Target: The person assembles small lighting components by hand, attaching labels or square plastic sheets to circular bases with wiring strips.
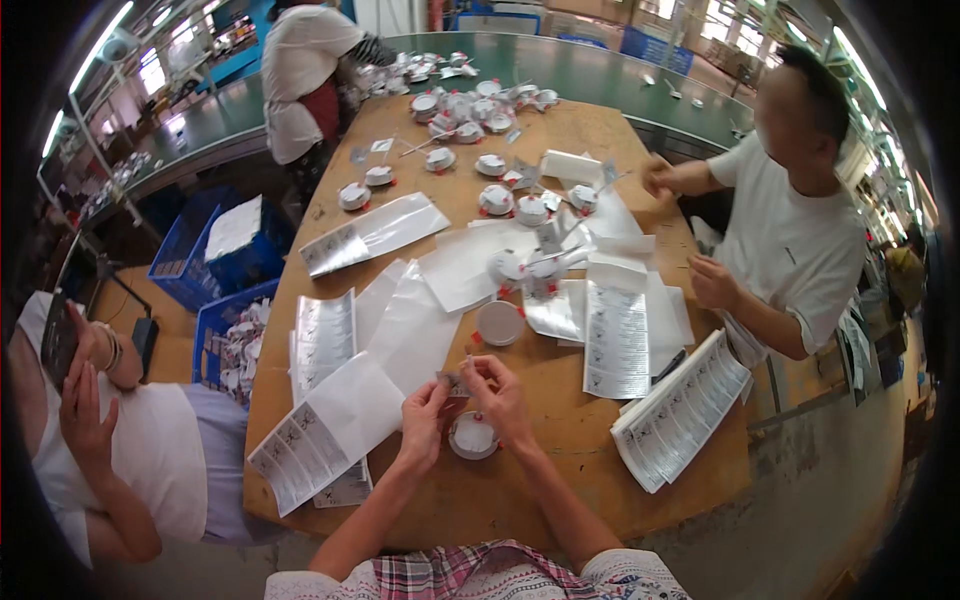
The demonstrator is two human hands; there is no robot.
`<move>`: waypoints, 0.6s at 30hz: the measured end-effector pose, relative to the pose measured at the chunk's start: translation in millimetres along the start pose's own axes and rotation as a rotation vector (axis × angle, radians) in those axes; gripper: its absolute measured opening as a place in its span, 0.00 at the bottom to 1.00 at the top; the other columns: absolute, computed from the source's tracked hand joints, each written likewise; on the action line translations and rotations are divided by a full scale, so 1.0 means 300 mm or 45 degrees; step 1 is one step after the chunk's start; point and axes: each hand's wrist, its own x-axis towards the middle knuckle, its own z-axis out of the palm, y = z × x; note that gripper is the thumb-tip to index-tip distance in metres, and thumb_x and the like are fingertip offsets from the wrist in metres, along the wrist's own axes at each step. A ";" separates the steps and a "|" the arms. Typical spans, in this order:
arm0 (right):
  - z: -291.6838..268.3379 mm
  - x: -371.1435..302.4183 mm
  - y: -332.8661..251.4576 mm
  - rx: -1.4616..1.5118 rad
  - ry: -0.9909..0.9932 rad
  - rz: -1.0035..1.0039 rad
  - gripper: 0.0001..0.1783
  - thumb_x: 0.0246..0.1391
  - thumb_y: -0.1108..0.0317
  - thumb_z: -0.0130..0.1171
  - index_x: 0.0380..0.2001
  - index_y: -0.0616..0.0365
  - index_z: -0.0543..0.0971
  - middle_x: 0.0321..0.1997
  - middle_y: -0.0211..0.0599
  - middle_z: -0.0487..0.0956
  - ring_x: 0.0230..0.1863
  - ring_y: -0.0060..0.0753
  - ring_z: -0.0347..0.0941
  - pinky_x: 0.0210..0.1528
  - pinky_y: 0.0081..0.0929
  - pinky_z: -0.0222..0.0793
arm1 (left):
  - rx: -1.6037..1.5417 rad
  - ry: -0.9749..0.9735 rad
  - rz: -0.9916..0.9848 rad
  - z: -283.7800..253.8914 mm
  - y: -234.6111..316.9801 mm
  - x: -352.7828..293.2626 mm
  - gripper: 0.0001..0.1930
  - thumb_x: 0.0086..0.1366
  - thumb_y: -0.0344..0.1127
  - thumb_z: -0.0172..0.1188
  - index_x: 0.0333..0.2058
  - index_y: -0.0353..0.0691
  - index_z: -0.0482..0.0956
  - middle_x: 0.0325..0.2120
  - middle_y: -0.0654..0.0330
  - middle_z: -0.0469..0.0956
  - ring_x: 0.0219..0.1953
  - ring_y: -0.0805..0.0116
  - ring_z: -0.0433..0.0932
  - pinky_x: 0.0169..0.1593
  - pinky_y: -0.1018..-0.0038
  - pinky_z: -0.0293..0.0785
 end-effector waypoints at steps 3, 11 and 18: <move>-0.063 0.026 0.059 -0.044 -0.154 0.000 0.13 0.55 0.64 0.56 0.40 0.59 0.73 0.31 0.29 0.73 0.28 0.17 0.68 0.27 0.16 0.66 | -0.052 0.024 0.074 0.049 -0.013 0.023 0.09 0.65 0.38 0.51 0.35 0.39 0.75 0.28 0.65 0.75 0.30 0.77 0.75 0.33 0.82 0.72; -0.018 0.020 0.105 -0.272 -0.148 -0.316 0.17 0.52 0.61 0.58 0.42 0.60 0.72 0.31 0.35 0.76 0.29 0.25 0.71 0.33 0.23 0.67 | 0.028 -0.147 0.292 -0.041 -0.037 0.084 0.19 0.68 0.43 0.46 0.48 0.33 0.69 0.40 0.55 0.74 0.41 0.66 0.74 0.43 0.73 0.71; -0.054 -0.007 0.148 0.316 -0.416 -0.008 0.25 0.51 0.62 0.59 0.48 0.63 0.65 0.33 0.36 0.75 0.28 0.22 0.72 0.29 0.19 0.68 | 0.001 -0.443 0.193 -0.066 -0.083 0.120 0.21 0.68 0.44 0.45 0.46 0.27 0.68 0.36 0.52 0.74 0.37 0.64 0.75 0.43 0.73 0.72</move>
